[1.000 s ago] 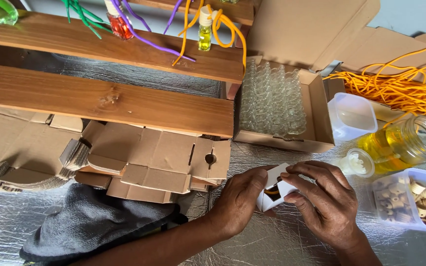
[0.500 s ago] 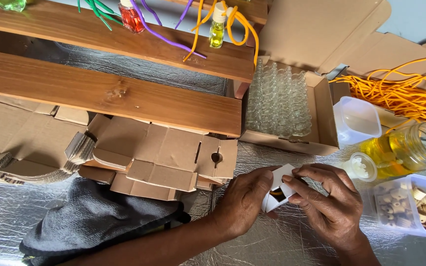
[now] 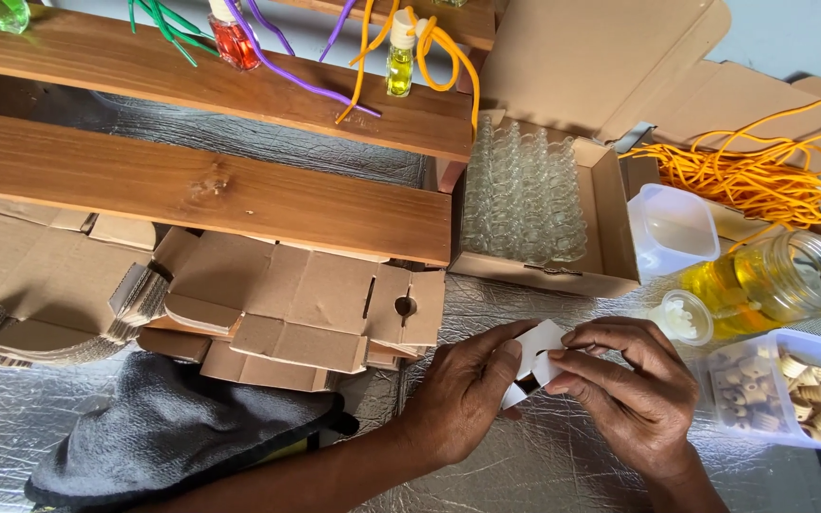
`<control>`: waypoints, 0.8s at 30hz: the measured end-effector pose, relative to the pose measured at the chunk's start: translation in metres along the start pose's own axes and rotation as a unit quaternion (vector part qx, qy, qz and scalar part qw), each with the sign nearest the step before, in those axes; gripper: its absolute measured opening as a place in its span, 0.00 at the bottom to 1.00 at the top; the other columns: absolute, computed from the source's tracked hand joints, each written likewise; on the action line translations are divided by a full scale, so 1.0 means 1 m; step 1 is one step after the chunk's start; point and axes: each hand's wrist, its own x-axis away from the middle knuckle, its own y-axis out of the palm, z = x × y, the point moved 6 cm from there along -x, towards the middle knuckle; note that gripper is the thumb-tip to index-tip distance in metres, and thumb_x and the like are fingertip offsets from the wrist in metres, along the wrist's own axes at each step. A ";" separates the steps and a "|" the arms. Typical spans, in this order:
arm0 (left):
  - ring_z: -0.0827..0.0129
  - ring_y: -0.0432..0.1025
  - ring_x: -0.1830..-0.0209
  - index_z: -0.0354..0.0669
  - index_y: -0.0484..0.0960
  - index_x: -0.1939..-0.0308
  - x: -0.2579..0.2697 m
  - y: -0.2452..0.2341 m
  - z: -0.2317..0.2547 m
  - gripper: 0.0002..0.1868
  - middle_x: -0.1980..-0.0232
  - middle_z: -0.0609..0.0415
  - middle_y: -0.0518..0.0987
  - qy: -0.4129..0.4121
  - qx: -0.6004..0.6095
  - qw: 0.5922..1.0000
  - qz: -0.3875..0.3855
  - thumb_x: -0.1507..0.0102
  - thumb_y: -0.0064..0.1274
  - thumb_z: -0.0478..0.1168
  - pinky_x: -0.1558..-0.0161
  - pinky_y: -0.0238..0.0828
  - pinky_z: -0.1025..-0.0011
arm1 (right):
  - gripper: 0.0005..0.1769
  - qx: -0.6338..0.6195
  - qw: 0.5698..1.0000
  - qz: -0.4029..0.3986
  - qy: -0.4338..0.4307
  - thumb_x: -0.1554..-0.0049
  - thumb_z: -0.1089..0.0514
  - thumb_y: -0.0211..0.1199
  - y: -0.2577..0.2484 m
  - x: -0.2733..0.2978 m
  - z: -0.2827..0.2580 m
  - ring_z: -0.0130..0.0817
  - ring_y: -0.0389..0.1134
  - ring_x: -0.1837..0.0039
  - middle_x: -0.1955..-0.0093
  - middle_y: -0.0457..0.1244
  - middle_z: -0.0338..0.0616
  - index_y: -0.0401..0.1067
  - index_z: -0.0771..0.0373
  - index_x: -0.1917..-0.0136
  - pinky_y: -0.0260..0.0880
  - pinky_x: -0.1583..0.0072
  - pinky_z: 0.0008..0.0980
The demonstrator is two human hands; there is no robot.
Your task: Assembling and packaging small perfume bottles by attaching wooden caps, threading strings, and placing them into cardboard boxes.
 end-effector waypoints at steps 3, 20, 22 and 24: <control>0.65 0.77 0.59 0.50 0.75 0.31 0.002 0.001 0.003 0.28 0.51 0.49 0.81 0.018 -0.015 1.000 -0.006 0.30 0.34 0.54 0.65 0.87 0.70 | 0.10 -0.018 1.000 0.001 0.012 0.51 0.59 0.72 0.000 0.005 0.004 0.38 0.71 0.48 0.52 0.69 0.46 0.80 0.62 0.54 0.73 0.45 0.33; 0.76 0.73 0.74 0.45 0.81 0.45 -0.002 0.009 -0.003 0.24 0.67 0.58 0.84 0.043 -0.103 0.993 0.032 0.37 0.55 0.56 0.75 0.65 0.74 | 0.29 -0.119 0.955 -0.043 0.269 0.45 0.53 0.68 0.016 0.024 0.039 0.29 0.74 0.49 0.45 0.73 0.39 0.70 0.57 0.31 0.74 0.47 0.27; 0.74 0.76 0.72 0.44 0.76 0.44 0.000 0.006 -0.006 0.27 0.66 0.56 0.87 -0.001 -0.125 0.990 0.062 0.37 0.51 0.59 0.71 0.69 0.73 | 0.21 -0.122 0.951 -0.056 0.280 0.43 0.53 0.67 0.016 0.025 0.040 0.25 0.73 0.54 0.49 0.74 0.36 0.76 0.55 0.37 0.72 0.48 0.26; 0.73 0.76 0.75 0.45 0.77 0.45 -0.001 0.009 -0.007 0.24 0.68 0.54 0.86 -0.016 -0.102 0.992 0.066 0.37 0.53 0.57 0.73 0.74 0.72 | 0.21 -0.141 0.945 -0.039 0.292 0.43 0.53 0.67 0.012 0.026 0.042 0.24 0.71 0.52 0.48 0.73 0.35 0.76 0.55 0.37 0.71 0.47 0.26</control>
